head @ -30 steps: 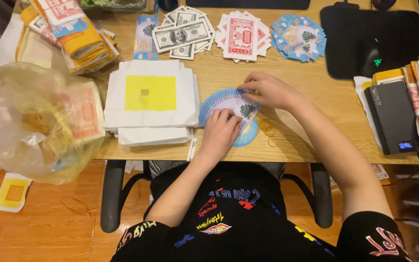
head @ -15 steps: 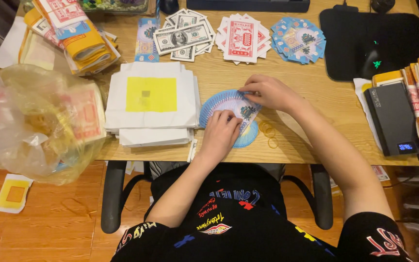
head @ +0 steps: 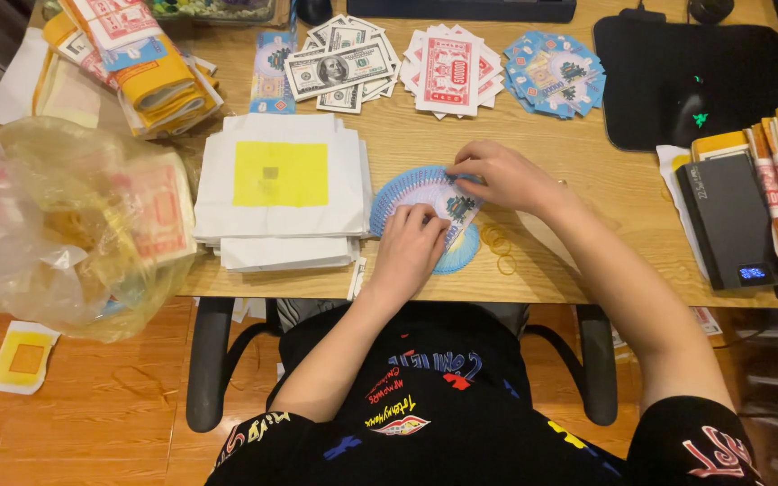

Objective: The person sits at a wooden desk and repeatedly fans, counts, and restacks blue paper bills. They occasionally place small stacks on the table and handle rubber bands, but no final bundled state is shown.

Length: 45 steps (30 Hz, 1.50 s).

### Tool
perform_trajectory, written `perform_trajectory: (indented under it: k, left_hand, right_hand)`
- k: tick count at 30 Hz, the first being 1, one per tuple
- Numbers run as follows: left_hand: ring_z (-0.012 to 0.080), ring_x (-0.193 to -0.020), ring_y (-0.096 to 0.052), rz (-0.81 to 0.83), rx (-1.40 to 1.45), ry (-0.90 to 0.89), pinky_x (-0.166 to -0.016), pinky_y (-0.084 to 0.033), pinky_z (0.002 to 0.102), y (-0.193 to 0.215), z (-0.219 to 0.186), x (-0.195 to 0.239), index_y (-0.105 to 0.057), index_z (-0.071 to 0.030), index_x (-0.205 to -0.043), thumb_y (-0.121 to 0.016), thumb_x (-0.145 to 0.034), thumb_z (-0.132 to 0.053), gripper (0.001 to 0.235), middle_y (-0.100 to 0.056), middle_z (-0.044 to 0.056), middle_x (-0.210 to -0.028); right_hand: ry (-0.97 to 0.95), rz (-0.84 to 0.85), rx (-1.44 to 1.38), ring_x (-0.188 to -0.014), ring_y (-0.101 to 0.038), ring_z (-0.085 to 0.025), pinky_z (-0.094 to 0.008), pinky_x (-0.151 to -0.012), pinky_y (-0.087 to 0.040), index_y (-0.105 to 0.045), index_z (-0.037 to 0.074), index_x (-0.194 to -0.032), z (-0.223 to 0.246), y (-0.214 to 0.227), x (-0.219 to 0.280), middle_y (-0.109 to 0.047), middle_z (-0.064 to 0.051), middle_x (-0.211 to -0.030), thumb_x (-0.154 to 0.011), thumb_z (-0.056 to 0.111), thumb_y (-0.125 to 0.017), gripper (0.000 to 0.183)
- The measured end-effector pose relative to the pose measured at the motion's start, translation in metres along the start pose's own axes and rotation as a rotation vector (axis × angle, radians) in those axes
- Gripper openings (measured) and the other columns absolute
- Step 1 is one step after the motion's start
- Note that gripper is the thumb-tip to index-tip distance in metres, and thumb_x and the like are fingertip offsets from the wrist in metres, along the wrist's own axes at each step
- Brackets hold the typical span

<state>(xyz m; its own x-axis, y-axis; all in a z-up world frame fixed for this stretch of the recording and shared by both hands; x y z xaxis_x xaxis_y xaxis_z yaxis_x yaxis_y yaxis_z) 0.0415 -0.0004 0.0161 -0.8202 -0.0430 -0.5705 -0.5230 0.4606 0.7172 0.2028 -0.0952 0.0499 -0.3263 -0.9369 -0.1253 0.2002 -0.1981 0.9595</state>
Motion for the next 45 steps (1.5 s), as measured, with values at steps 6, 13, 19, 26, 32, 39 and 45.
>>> perform_trajectory:
  k: [6,13,19,26,32,39,45]
  left_hand:
    - [0.025,-0.1,-0.054,0.014,0.0,0.001,-0.078,-0.048,0.037,-0.005,0.003,0.002,-0.065,-0.016,-0.096,-0.063,-0.087,-0.016,0.009,-0.053,0.002,-0.096]
    - [0.0247,-0.101,-0.053,0.037,0.015,0.01,-0.079,-0.047,0.037,0.004,-0.001,-0.001,-0.064,-0.016,-0.096,-0.062,-0.087,-0.016,0.008,-0.052,0.002,-0.097]
    - [0.0311,-0.093,-0.049,0.047,0.052,0.003,-0.072,-0.043,0.043,0.011,-0.005,-0.006,-0.064,-0.009,-0.098,-0.066,-0.087,-0.015,0.013,-0.055,0.008,-0.102]
    - [0.0309,-0.093,-0.049,0.031,0.059,0.001,-0.073,-0.044,0.043,0.014,-0.006,-0.005,-0.063,-0.008,-0.097,-0.065,-0.089,-0.014,0.011,-0.055,0.009,-0.101]
    - [0.0307,-0.092,-0.049,0.034,0.039,-0.004,-0.07,-0.043,0.043,0.013,-0.006,-0.006,-0.063,-0.008,-0.098,-0.065,-0.089,-0.015,0.011,-0.054,0.008,-0.102]
    - [0.0304,-0.092,-0.049,0.042,0.044,0.0,-0.071,-0.043,0.042,0.015,-0.007,-0.007,-0.063,-0.008,-0.097,-0.064,-0.09,-0.015,0.01,-0.055,0.008,-0.101]
    - [0.0309,-0.095,-0.049,0.086,0.03,0.012,-0.074,-0.044,0.042,0.009,-0.004,-0.005,-0.064,-0.009,-0.102,-0.065,-0.089,-0.016,0.015,-0.055,0.008,-0.104]
  right_hand:
    - [-0.099,0.02,-0.077,-0.099,-0.063,-0.031,-0.042,-0.085,-0.053,-0.069,0.012,-0.11,-0.002,0.0,-0.007,-0.062,-0.01,-0.108,-0.09,0.025,-0.068,0.024]
    - [-0.166,0.143,-0.156,-0.098,-0.063,-0.035,-0.046,-0.083,-0.052,-0.066,0.014,-0.105,-0.015,-0.003,-0.023,-0.059,-0.012,-0.104,-0.089,0.022,-0.067,0.018]
    - [-0.231,0.28,-0.305,-0.091,-0.061,-0.022,-0.033,-0.083,-0.047,-0.064,0.009,-0.104,-0.013,-0.003,-0.027,-0.052,-0.008,-0.107,-0.091,0.01,-0.063,0.013]
    - [-0.178,0.222,-0.259,-0.095,-0.058,-0.026,-0.037,-0.081,-0.046,-0.065,0.008,-0.105,-0.017,-0.002,-0.027,-0.058,-0.01,-0.103,-0.093,0.006,-0.06,0.013]
    - [-0.213,0.233,-0.263,-0.09,-0.058,-0.024,-0.035,-0.079,-0.046,-0.065,0.009,-0.1,-0.014,0.0,-0.03,-0.057,-0.009,-0.101,-0.093,0.011,-0.063,0.008]
    - [-0.167,0.215,-0.23,-0.088,-0.057,-0.025,-0.035,-0.079,-0.043,-0.062,0.008,-0.094,-0.021,-0.008,-0.031,-0.058,-0.009,-0.096,-0.094,0.012,-0.057,0.007]
    - [-0.285,0.241,-0.358,-0.088,-0.058,-0.019,-0.034,-0.075,-0.044,-0.063,0.008,-0.099,0.005,0.031,-0.019,-0.065,-0.005,-0.099,-0.094,0.016,-0.055,0.012]
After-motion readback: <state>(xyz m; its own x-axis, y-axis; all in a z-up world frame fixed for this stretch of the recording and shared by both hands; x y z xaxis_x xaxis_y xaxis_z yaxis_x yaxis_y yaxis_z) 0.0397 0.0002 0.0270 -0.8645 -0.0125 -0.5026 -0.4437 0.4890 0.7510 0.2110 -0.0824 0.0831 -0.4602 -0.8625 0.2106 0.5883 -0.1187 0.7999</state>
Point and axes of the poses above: each hand's wrist, its own x-axis away from the middle knuckle, its own y-axis out of the back of the hand, z = x × y, the point moved 5 cm from there along -x, towards the middle knuckle
